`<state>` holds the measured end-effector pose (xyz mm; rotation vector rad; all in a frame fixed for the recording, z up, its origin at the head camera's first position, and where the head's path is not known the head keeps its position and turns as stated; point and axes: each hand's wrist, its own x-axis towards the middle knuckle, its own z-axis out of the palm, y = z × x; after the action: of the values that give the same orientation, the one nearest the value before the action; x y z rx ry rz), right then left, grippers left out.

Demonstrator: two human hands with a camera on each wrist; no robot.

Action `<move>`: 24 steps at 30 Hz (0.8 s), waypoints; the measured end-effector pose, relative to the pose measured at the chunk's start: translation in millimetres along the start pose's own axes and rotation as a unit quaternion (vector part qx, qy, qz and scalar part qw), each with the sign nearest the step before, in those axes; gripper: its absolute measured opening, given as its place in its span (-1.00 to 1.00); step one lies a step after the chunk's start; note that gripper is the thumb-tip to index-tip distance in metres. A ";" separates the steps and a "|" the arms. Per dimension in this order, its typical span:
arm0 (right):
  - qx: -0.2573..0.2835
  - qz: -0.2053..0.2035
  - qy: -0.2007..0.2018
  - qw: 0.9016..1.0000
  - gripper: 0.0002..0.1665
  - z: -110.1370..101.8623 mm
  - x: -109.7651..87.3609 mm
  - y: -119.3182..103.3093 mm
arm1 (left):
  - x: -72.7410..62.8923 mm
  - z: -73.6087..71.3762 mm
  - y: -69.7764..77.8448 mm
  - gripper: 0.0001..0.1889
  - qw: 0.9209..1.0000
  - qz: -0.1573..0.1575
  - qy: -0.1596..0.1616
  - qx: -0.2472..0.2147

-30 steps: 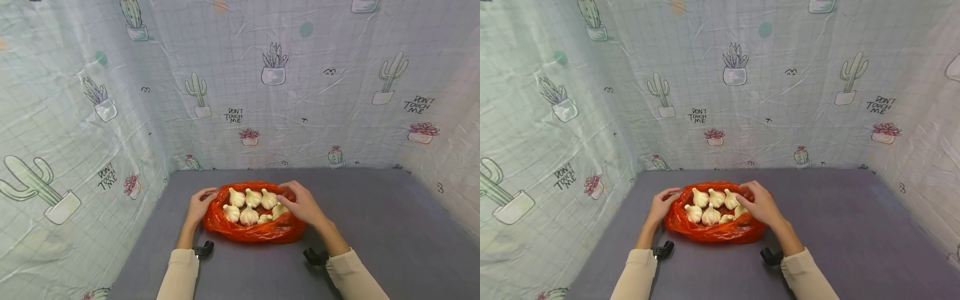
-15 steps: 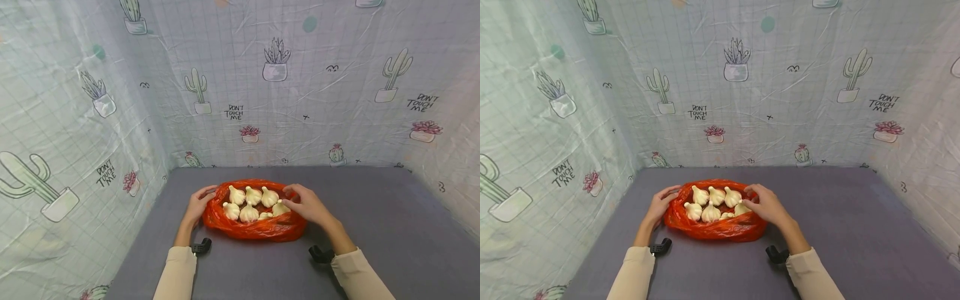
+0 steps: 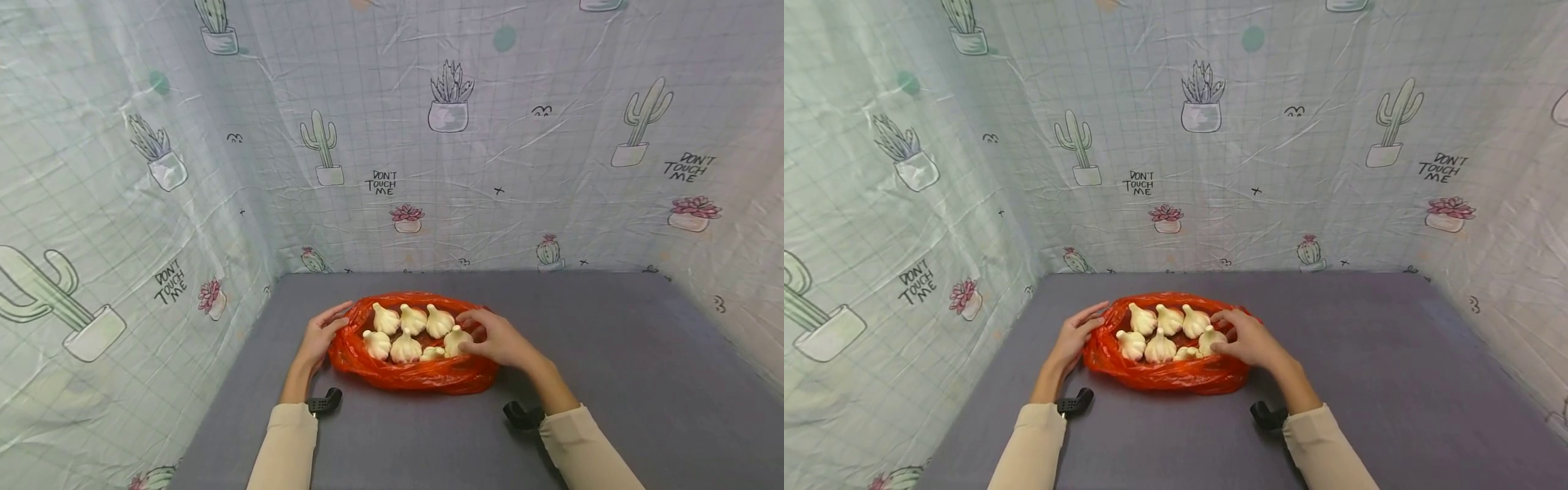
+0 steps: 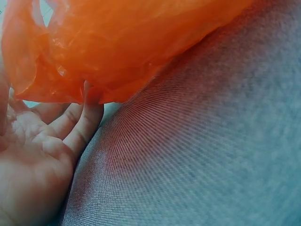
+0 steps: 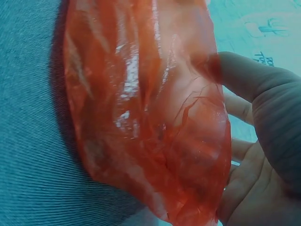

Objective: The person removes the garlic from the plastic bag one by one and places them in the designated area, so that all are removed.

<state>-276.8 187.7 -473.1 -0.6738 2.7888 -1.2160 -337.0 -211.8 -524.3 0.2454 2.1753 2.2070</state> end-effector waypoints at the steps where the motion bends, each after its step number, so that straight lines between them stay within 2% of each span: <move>1: 0.000 0.000 -0.001 1.000 -0.40 0.9 0.2 1.0 | 0.0 -0.2 0.0 -0.56 1.000 -0.002 0.000 0.000; 8: 0.004 0.003 -0.011 1.000 -0.32 6.1 1.5 7.1 | 0.8 -1.0 0.1 -0.56 1.000 -0.013 -0.006 -0.007; 24: -0.005 0.013 -0.029 0.999 -0.29 8.0 1.9 12.0 | -0.3 1.3 -0.7 -0.57 1.000 -0.025 0.000 -0.012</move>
<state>-281.5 188.6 -486.9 -0.6607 2.7494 -1.1580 -336.6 -210.5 -525.0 0.1879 2.1282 2.2060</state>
